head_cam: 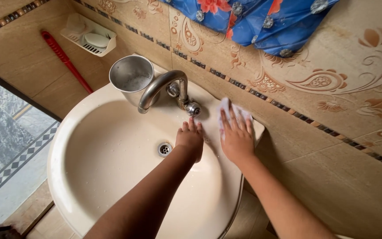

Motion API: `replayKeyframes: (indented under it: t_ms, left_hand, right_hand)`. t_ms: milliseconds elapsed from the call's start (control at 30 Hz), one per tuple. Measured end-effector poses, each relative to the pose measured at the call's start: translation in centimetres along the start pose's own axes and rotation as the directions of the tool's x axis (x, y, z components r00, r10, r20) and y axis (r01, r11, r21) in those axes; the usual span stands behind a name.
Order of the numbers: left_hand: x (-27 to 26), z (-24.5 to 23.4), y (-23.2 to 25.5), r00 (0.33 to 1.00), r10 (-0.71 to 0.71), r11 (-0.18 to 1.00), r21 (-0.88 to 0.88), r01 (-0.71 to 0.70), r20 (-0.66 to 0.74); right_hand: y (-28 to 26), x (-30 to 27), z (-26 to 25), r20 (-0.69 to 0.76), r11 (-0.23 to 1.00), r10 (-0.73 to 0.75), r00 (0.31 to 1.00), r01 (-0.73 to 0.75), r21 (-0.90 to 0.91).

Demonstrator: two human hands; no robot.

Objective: The person scrubs a bathroom sink basin and surrounding counter using a white cloth and soapy water from a metal cup. They wipe the basin interior, rim, and faucet area repeatedly, then rinse the cloth and continue scrubbing the sink surfaces.

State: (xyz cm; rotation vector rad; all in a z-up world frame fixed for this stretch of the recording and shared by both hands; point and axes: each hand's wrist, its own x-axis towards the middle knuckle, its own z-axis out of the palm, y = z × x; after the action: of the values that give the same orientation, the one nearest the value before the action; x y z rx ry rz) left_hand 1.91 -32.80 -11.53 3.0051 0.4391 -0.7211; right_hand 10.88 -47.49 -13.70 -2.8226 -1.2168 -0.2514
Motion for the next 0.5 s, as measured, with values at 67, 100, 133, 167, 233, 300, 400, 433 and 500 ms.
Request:
replayKeyframes:
  t_ms: [67, 100, 133, 167, 233, 300, 400, 433, 500]
  left_hand:
    - [0.0, -0.1, 0.4, 1.000, -0.014, 1.000, -0.004, 0.014, 0.011]
    - [0.0, -0.3, 0.5, 1.000, -0.021, 1.000, -0.006, 0.021, 0.017]
    - [0.0, -0.5, 0.6, 0.999, -0.024, 1.000, -0.001, 0.024, 0.030]
    - [0.0, -0.8, 0.8, 0.999, -0.027, 1.000, 0.004, 0.027, 0.043]
    - [0.3, -1.3, 1.3, 0.997, -0.027, 0.999, 0.035, 0.025, 0.066]
    - [0.3, -1.3, 1.2, 0.995, -0.033, 0.996, 0.082, 0.026, 0.095]
    - [0.3, -1.0, 0.9, 0.998, -0.023, 0.996, 0.088, 0.017, 0.065]
    - [0.4, -0.9, 0.8, 0.997, -0.026, 0.996, 0.083, 0.020, 0.074]
    - [0.5, -0.8, 0.8, 0.996, -0.033, 0.997, 0.068, 0.027, 0.087]
  right_hand:
    - [0.1, 1.7, -0.1, 0.013, 0.991, -0.132, 0.991, 0.132, 0.023]
    - [-0.1, 2.8, 0.0, -0.022, 0.983, -0.185, 0.983, 0.185, 0.020]
    - [-0.5, 3.7, 0.1, -0.056, 0.972, -0.233, 0.971, 0.234, 0.014]
    - [-0.9, 4.4, 0.2, -0.091, 0.960, -0.280, 0.956, 0.282, 0.006]
    - [-1.6, 5.4, 0.2, -0.045, 0.967, -0.248, 0.968, 0.250, 0.047]
    - [-1.2, 4.8, 0.2, -0.001, 0.974, -0.220, 0.975, 0.220, 0.061]
    - [0.4, 3.0, -0.4, -0.020, 0.987, -0.142, 0.990, 0.143, 0.070]
    - [1.0, 1.0, -0.5, -0.057, 0.990, -0.104, 0.993, 0.109, 0.087]
    - [2.5, -2.0, -1.1, -0.115, 0.991, -0.029, 0.993, 0.043, 0.124]
